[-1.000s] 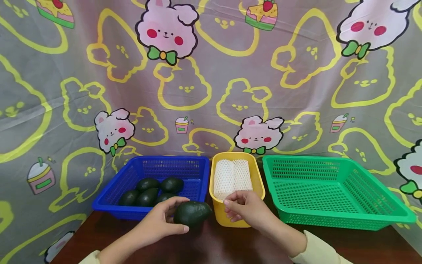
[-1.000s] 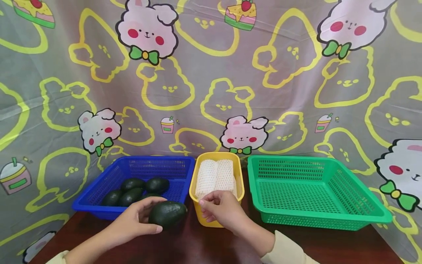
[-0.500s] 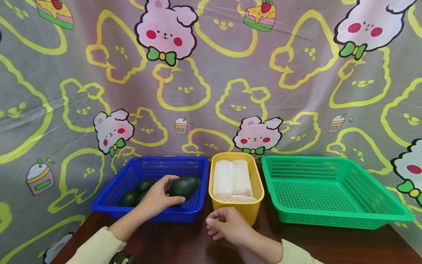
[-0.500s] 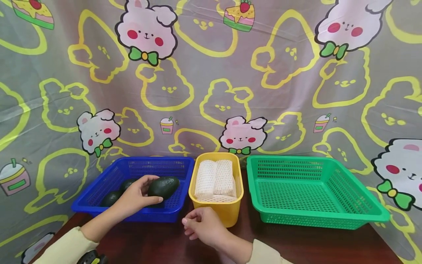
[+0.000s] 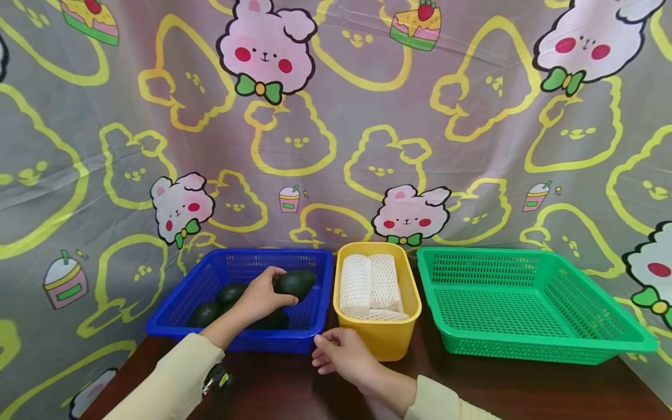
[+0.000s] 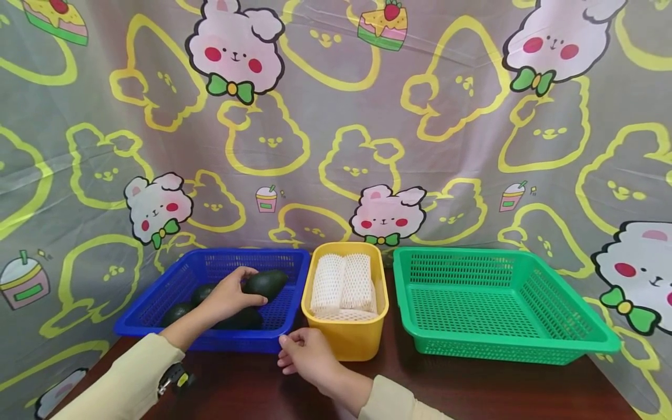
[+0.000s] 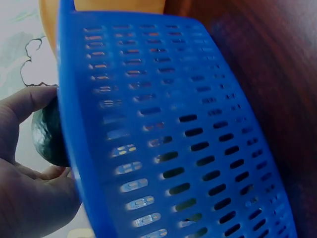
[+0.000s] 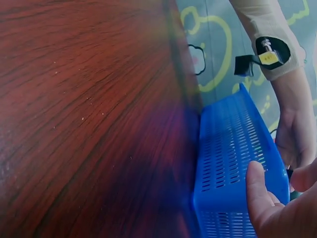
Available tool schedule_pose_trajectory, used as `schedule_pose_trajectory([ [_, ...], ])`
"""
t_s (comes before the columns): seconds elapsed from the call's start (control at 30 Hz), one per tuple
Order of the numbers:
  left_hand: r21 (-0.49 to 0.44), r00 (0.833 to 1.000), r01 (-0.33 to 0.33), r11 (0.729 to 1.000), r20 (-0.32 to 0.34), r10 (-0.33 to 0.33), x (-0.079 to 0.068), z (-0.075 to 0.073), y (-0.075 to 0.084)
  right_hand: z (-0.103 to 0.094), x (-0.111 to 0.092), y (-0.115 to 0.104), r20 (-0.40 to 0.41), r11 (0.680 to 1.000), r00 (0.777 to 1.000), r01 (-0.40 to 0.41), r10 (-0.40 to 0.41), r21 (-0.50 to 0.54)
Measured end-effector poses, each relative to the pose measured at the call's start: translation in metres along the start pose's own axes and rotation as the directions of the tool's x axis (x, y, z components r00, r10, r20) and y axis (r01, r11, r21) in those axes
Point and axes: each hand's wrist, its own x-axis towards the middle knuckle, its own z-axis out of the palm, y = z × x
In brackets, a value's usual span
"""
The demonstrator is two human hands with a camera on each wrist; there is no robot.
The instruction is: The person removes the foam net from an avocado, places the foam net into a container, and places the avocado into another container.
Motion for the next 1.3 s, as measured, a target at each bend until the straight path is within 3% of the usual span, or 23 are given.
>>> schedule_pose_trajectory([
  [0.53,0.183,1.000,-0.009,0.983,0.011,0.007,0.027,0.023,-0.007,0.007,0.015,0.007,-0.035,0.997,0.999,-0.023,0.026,0.068],
  [0.9,0.283,0.999,0.021,0.959,0.035,-0.032,0.034,0.039,-0.008,0.009,0.018,0.009,-0.039,0.997,0.999,-0.027,0.030,0.077],
  [1.3,0.312,0.995,0.056,0.948,0.065,-0.080,0.040,0.050,-0.013,0.009,0.016,0.008,-0.045,0.997,0.999,-0.021,0.024,0.076],
])
